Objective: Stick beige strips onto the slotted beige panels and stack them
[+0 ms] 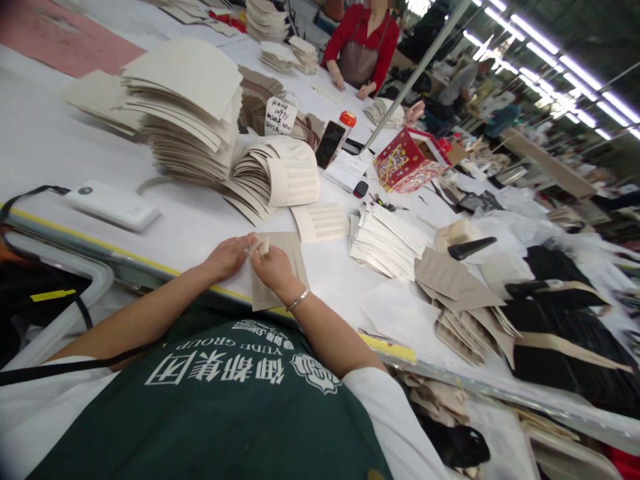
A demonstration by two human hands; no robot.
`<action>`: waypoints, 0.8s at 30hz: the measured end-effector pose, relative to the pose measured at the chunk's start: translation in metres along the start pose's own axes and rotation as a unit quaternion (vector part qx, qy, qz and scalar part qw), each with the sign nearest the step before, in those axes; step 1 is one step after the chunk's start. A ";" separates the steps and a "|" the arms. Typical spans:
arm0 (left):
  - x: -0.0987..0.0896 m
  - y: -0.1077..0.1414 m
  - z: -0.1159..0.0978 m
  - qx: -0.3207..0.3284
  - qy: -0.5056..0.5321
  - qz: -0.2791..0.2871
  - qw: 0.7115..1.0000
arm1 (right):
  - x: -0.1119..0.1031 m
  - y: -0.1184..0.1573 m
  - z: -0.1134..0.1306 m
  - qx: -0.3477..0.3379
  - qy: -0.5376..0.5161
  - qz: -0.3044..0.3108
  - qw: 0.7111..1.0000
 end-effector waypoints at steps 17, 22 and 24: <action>0.056 0.021 -0.112 0.186 -0.057 0.108 0.975 | -0.072 0.087 -0.159 0.139 -0.403 -0.089 0.900; 0.061 0.027 -0.111 0.234 -0.037 0.112 0.965 | -0.051 -0.003 -0.131 0.028 -0.312 -0.030 0.949; 0.055 0.029 -0.107 0.237 -0.022 0.099 0.966 | -0.039 -0.027 -0.119 -0.005 -0.256 0.006 0.967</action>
Point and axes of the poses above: each hand's wrist, its own y-axis away from the middle knuckle, its own x-axis out of the palm, z = x × y, the point moved 10 cm from there along -y, towards the middle knuckle, and after that the axes turned 3 degrees about y, right-handed, at the moved point
